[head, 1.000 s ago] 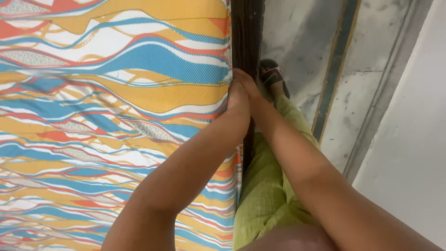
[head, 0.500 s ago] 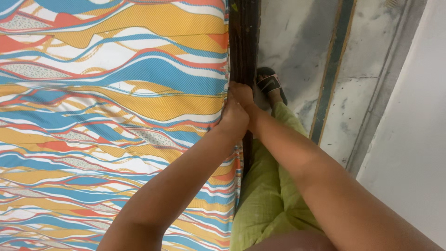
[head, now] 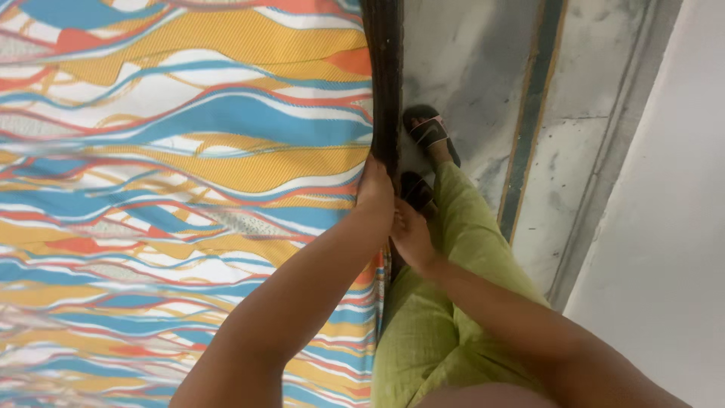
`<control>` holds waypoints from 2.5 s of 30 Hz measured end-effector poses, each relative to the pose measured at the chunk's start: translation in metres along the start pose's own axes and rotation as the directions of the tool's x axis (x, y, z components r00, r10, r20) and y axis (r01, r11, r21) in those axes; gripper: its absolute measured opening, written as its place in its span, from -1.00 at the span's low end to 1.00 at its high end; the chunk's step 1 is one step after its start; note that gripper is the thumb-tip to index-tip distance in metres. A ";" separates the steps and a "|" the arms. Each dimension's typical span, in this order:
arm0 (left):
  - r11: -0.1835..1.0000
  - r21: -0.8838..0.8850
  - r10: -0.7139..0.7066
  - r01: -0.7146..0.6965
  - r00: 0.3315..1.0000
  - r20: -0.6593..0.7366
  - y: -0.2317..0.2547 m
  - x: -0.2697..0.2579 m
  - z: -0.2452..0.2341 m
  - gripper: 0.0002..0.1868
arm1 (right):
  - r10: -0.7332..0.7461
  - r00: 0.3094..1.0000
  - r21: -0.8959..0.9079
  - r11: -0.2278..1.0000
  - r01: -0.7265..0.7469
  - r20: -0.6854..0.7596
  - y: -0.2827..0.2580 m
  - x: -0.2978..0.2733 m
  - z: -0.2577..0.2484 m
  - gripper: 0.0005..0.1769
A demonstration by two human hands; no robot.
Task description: The person adjusts a patterned bedsheet on a mattress, smoothing and tucking the fabric around the edges. The person moves around the bed to reach different sides and corners, ensuring the sheet is evenly spread.
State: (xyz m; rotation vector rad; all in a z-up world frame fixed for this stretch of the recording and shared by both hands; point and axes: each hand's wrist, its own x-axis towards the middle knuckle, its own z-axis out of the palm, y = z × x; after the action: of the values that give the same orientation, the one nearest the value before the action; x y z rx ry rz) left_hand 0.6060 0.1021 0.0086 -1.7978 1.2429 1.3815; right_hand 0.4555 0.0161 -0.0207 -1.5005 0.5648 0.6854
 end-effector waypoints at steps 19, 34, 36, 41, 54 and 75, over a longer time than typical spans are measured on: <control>0.964 0.168 -0.234 0.208 0.961 0.148 0.037 0.089 0.047 -0.28 | 0.316 0.887 0.677 0.573 -0.462 0.338 0.096 0.009 0.039 -0.54; 0.792 -0.522 -0.603 0.315 0.531 -0.595 0.184 -0.078 0.089 -0.37 | 0.151 0.860 0.659 0.582 -0.476 0.488 0.070 0.023 0.023 -0.40; 0.805 -0.478 -0.572 0.352 0.676 -0.465 0.223 -0.067 0.106 -0.33 | 0.110 0.830 0.740 0.399 -0.541 0.547 0.069 0.026 0.016 -0.40; 0.899 -0.183 -0.437 0.398 0.847 -0.303 0.315 -0.013 0.167 -0.37 | 0.258 0.911 0.645 0.644 -0.411 0.322 0.067 0.016 -0.013 -0.39; 0.953 -0.002 -0.298 0.303 0.936 -0.186 0.325 0.038 0.194 -0.45 | 0.147 0.870 0.490 0.776 -0.397 0.471 0.061 0.023 -0.029 -0.19; 0.946 0.231 -0.195 0.228 0.968 -0.158 0.441 0.049 0.293 -0.57 | 0.195 0.537 0.126 0.855 -0.503 0.821 0.179 -0.144 -0.106 -0.19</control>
State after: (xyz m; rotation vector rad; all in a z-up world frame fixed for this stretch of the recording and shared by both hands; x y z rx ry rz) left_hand 0.0837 0.1465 -0.0838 -1.8086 1.1895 0.9555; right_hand 0.2353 -0.1070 -0.0440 -0.5989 0.2639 1.4003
